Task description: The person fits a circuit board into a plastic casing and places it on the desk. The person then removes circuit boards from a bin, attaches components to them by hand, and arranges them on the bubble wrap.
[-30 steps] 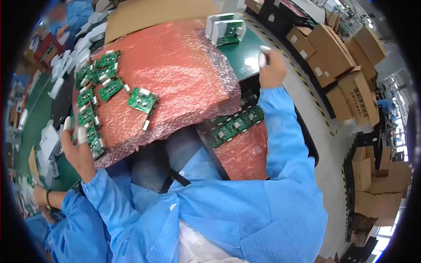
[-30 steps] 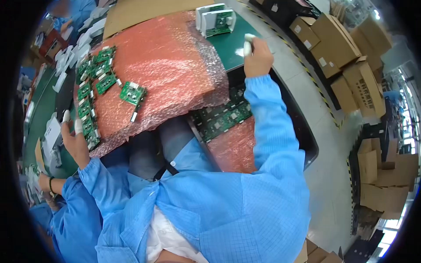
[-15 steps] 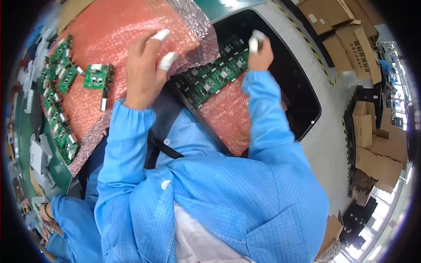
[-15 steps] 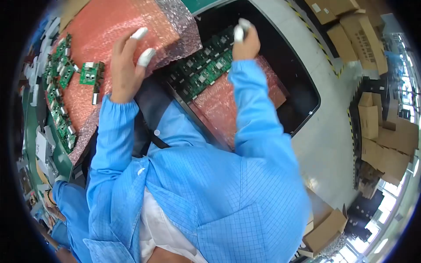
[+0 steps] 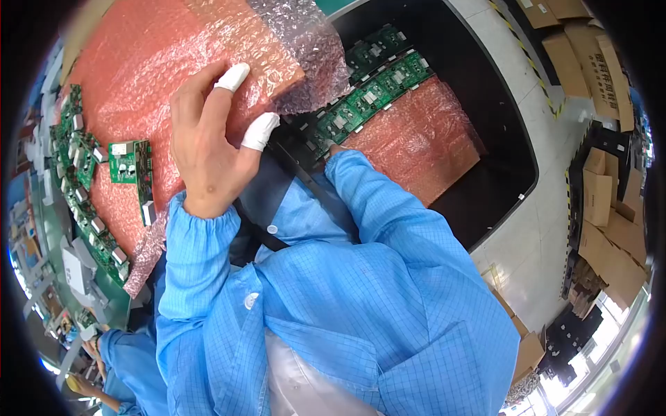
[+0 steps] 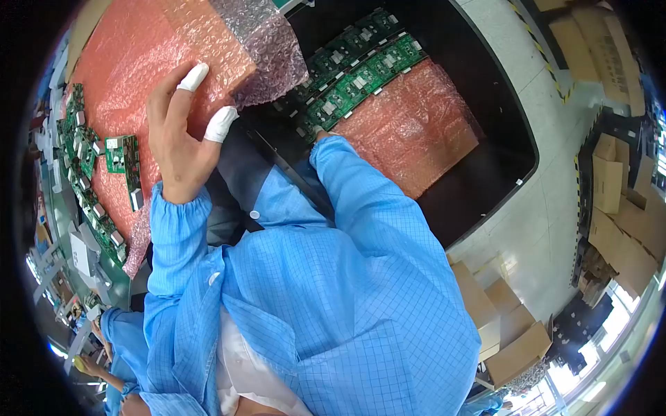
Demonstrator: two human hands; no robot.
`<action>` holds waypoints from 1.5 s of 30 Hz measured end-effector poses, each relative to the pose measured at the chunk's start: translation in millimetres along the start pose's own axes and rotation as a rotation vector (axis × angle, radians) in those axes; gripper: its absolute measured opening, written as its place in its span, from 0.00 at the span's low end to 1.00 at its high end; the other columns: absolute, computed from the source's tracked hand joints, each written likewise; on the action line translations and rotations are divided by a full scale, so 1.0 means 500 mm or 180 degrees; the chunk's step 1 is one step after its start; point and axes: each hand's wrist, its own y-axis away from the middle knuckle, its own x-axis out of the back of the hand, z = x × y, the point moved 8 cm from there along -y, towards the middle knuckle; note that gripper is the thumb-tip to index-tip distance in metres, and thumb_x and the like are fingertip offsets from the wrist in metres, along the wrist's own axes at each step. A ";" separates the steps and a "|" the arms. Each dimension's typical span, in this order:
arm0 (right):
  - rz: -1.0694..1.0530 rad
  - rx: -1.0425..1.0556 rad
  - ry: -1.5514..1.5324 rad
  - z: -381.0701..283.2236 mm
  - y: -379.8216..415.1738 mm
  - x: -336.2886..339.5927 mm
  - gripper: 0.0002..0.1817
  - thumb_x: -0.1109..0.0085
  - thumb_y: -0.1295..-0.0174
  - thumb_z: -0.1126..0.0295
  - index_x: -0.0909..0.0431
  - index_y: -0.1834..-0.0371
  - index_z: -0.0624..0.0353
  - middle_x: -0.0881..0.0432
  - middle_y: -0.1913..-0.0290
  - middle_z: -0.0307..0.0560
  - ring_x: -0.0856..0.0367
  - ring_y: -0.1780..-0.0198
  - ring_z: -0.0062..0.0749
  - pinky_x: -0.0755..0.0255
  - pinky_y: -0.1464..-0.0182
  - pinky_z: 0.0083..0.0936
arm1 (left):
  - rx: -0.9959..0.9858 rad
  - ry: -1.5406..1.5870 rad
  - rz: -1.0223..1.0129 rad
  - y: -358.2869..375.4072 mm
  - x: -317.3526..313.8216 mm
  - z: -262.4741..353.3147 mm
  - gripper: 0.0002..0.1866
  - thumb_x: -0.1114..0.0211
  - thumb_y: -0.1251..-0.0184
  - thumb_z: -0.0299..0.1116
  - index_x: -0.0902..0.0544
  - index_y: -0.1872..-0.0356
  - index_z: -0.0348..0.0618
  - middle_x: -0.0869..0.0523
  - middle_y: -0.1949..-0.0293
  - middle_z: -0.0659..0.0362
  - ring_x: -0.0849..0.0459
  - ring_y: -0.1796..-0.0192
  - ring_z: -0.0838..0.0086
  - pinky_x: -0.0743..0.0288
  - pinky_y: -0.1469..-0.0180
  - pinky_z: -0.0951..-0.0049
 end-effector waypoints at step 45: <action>-0.1814 0.3100 -0.2925 -0.217 0.686 0.249 0.26 0.41 0.49 0.83 0.33 0.44 0.66 0.23 0.51 0.49 0.21 0.52 0.37 0.25 0.49 0.34 | 0.1997 0.3965 -0.0763 0.081 -0.010 0.012 0.12 0.36 0.46 0.19 0.19 0.59 0.32 0.15 0.64 0.55 0.17 0.62 0.74 0.23 0.57 0.76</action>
